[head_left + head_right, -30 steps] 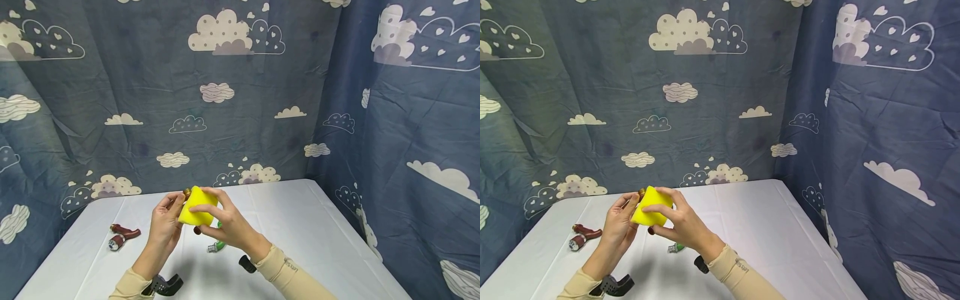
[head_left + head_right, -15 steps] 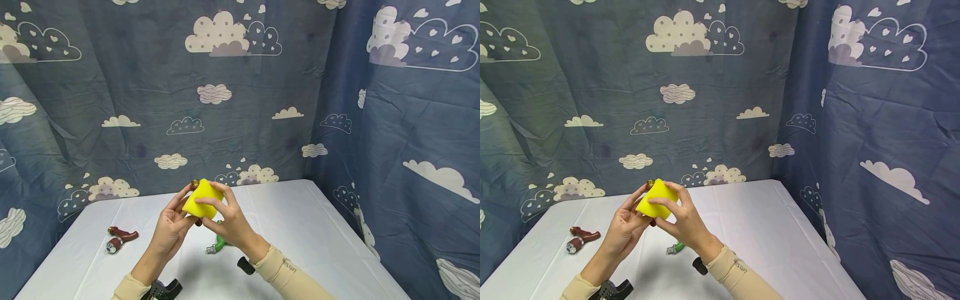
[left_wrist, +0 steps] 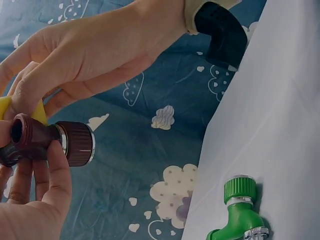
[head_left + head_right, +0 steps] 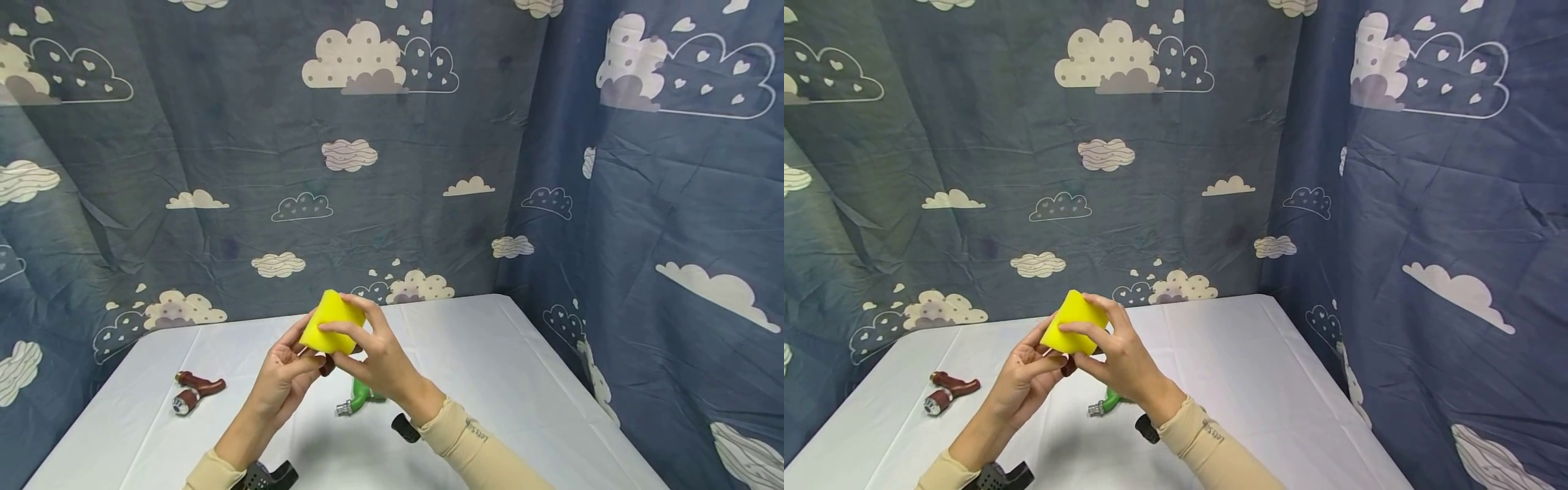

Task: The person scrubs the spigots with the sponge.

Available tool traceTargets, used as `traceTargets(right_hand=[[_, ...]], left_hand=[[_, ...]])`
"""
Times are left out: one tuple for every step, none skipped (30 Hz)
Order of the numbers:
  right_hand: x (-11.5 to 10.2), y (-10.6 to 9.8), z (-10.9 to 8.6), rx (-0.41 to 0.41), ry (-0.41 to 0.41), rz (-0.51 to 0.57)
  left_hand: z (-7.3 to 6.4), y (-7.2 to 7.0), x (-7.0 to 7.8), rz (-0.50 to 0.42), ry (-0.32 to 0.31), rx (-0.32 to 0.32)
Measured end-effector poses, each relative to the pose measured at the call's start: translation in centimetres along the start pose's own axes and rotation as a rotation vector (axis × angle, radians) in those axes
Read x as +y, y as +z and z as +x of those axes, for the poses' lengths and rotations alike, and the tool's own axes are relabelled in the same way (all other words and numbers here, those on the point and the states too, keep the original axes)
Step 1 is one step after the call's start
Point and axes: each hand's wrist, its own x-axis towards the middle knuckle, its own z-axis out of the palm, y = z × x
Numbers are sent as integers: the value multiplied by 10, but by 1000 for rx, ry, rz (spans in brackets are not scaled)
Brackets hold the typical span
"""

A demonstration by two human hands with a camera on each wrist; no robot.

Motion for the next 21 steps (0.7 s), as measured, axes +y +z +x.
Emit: traceTargets(right_hand=[[0, -1, 0, -5, -2, -2], [0, -2, 1, -11, -4, -3], [1, -3, 1, -16, -5, -2], [0, -4, 1, -20, -10, -8], [0, -5, 2, -23, -14, -13], [0, -5, 3, -25, -18, -20], [0, -5, 3, -26, -22, -26], [0, -6, 3, -25, -25, -30], [0, -6, 4, -23, -27, -35], [-1, -6, 4, -21, -27, -38], [-1, -6, 4, -18, -23, -39], [0, -6, 5, -13, -18, -39], [0, -6, 5, -7, -13, -38], [0, -6, 6, -1, -9, -38], [0, -7, 7, 3, -4, -37], [0, -7, 7, 8, 0, -37], [0, -7, 8, 13, 1, -38], [1, -7, 9, 19, 1, -37], [1, -7, 9, 24, 1, -40], [0, -7, 9, 27, 4, -43], [0, -6, 9, 30, 7, -46]], left_hand=[[0, 0, 0, -6, -4, 2], [0, 1, -1, -7, -6, 3], [0, 1, -1, -8, -6, 4], [-1, 1, -1, -7, -5, 7], [-1, 1, -1, -7, -4, 7], [-1, 0, -1, -6, -3, 6], [-1, 0, -1, -4, -6, 8], [-1, 0, -1, -4, -11, 10], [-1, 1, -2, -3, -17, 14], [-1, 1, -2, -2, -27, 19], [-1, 1, -2, 1, -35, 24], [-1, 2, -2, 6, -43, 27], [-2, 3, -1, 9, -53, 33], [-2, 3, -1, 14, -61, 36], [-3, 4, -1, 20, -68, 39], [-3, 5, -1, 24, -73, 43], [-3, 5, -1, 30, -74, 44], [-3, 6, -1, 33, -76, 45], [-3, 6, 0, 35, -77, 47], [-3, 6, 0, 41, -74, 47], [-3, 7, 0, 44, -71, 49]])
